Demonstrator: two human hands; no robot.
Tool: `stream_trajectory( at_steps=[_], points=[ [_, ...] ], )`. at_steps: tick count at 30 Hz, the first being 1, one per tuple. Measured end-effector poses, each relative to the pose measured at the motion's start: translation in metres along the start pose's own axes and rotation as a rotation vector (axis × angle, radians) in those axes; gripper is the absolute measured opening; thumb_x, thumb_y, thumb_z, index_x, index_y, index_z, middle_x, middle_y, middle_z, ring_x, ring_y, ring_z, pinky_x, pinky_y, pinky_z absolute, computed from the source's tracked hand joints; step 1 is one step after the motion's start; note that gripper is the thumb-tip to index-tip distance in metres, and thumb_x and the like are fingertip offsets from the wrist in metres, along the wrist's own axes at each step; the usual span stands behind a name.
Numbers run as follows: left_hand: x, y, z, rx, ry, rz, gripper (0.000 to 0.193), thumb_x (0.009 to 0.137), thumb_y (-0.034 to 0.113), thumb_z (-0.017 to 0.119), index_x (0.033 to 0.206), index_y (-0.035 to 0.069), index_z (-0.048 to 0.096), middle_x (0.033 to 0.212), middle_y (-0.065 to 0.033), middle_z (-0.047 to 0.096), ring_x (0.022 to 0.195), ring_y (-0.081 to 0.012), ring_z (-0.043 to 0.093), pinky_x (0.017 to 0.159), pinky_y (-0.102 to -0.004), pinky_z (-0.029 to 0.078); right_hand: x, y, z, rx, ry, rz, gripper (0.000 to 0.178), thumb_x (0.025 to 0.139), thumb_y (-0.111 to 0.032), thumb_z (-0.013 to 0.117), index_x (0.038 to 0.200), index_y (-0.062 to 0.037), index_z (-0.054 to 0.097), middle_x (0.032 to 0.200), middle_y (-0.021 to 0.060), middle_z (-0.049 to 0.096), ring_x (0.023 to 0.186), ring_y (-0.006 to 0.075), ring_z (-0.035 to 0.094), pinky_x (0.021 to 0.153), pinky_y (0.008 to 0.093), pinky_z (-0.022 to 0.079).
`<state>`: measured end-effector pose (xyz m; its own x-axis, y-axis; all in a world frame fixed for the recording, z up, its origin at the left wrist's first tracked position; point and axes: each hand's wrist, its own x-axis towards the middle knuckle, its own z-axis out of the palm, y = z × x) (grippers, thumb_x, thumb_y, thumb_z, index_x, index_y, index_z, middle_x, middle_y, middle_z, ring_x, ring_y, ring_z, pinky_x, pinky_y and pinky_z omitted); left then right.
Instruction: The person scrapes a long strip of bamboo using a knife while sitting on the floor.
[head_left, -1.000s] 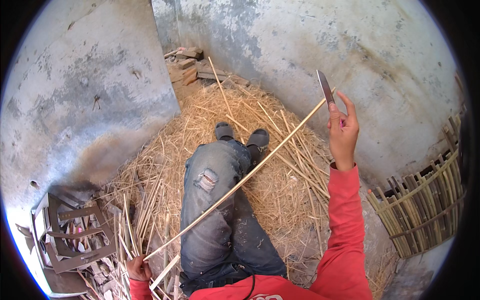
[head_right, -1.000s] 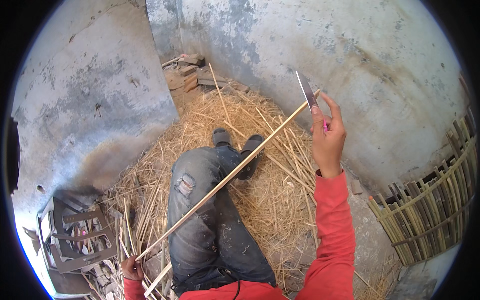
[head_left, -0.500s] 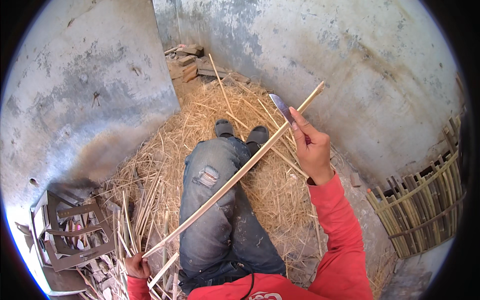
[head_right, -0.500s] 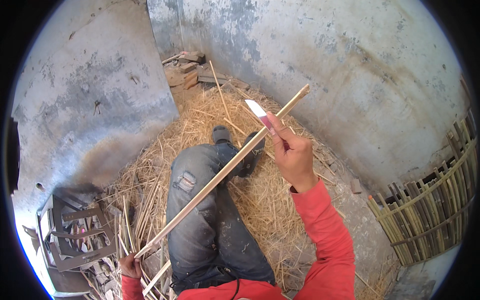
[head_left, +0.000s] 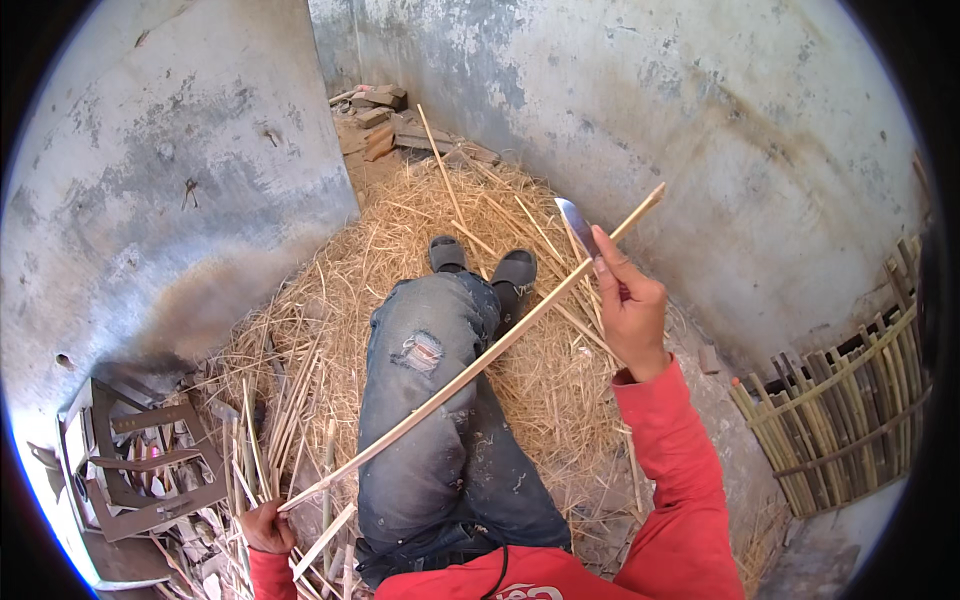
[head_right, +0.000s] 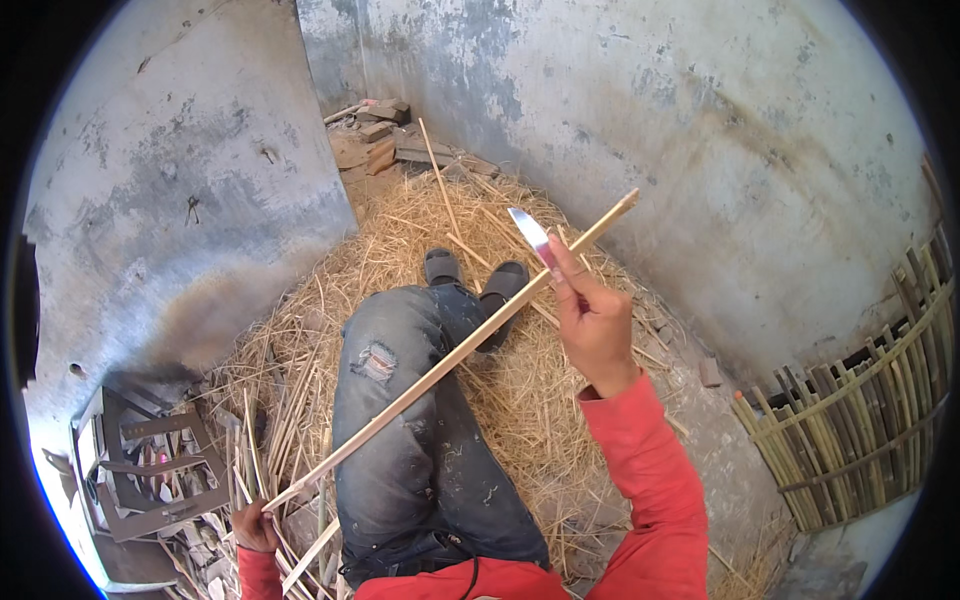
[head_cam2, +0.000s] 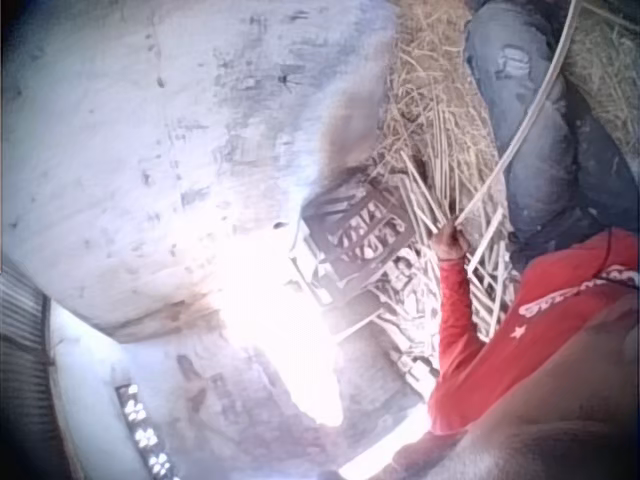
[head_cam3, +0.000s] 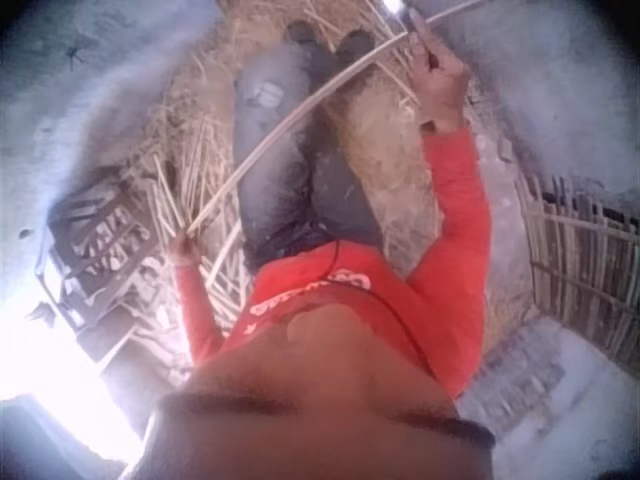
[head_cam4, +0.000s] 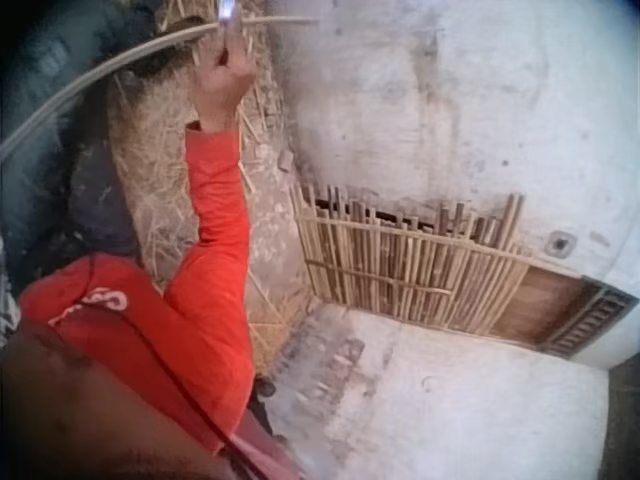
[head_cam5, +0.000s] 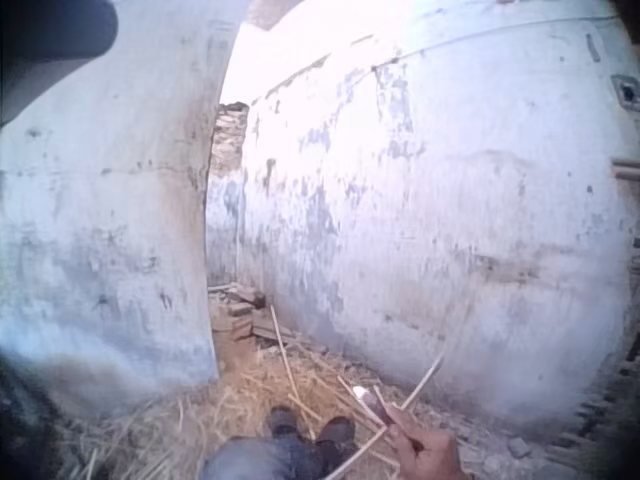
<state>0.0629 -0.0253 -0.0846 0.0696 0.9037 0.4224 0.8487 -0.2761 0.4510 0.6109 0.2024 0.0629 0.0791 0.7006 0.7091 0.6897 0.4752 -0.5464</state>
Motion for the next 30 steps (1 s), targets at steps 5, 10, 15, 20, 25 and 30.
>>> stream_trajectory(
  at_steps=[5,10,15,20,25,30],
  points=[
    [0.015,0.015,0.004,-0.02,-0.027,0.001,0.011,0.082,0.003,0.059,0.087,0.004,0.068,0.059,-0.0134,0.059,0.047,-0.0309,0.059,0.046,-0.0381,0.044,0.022,0.021,-0.027,-0.042,0.118,0.208,0.037,0.103,-0.01,0.059,0.139,-0.0126,0.064,0.102,0.0125,0.079,0.062,0.0046,0.058,0.056,0.0261,0.047],
    [0.035,0.04,0.015,-0.054,-0.024,-0.015,0.013,0.082,0.002,0.06,0.091,0.005,0.069,0.061,-0.0137,0.06,0.048,-0.0324,0.059,0.047,-0.0391,0.044,-0.013,-0.013,0.004,-0.097,-0.004,-0.097,0.036,0.102,-0.011,0.059,0.138,-0.0098,0.064,0.098,0.0104,0.079,0.058,0.0043,0.059,0.052,0.0254,0.044],
    [0.028,0.034,0.014,-0.015,-0.031,0.013,0.013,0.081,0.001,0.06,0.091,0.004,0.069,0.062,-0.014,0.06,0.049,-0.0327,0.059,0.047,-0.0397,0.044,0.016,0.001,-0.013,-0.139,0.113,0.067,0.033,0.102,-0.012,0.06,0.135,-0.0094,0.067,0.095,0.0179,0.076,0.054,0.0075,0.06,0.049,0.027,0.044],
    [0.037,0.038,0.016,-0.008,-0.019,0.025,0.013,0.081,0.001,0.06,0.091,0.003,0.069,0.061,-0.0146,0.06,0.048,-0.0327,0.059,0.046,-0.0398,0.043,0.006,0.002,-0.007,-0.201,0.112,-0.03,0.034,0.102,-0.011,0.059,0.135,-0.0114,0.067,0.096,0.018,0.077,0.051,0.0065,0.053,0.047,0.028,0.042],
    [0.037,0.049,0.009,0.0,0.024,0.037,0.013,0.082,0.001,0.061,0.091,0.003,0.069,0.061,-0.0142,0.06,0.047,-0.0322,0.058,0.046,-0.0398,0.042,-0.012,-0.01,0.001,-0.172,-0.079,-0.199,0.036,0.102,-0.01,0.059,0.137,-0.0118,0.065,0.084,0.0126,0.077,0.052,0.0047,0.046,0.046,0.0281,0.039],
    [0.058,0.074,0.017,-0.065,-0.016,0.012,0.014,0.081,-0.001,0.062,0.091,0.004,0.07,0.062,-0.014,0.061,0.05,-0.0318,0.061,0.047,-0.0388,0.045,-0.002,0.022,-0.009,-0.083,0.118,-0.019,0.036,0.104,-0.011,0.056,0.139,-0.014,0.064,0.06,0.0038,0.063,0.044,0.0068,0.041,0.042,0.0298,0.036]
  ],
)
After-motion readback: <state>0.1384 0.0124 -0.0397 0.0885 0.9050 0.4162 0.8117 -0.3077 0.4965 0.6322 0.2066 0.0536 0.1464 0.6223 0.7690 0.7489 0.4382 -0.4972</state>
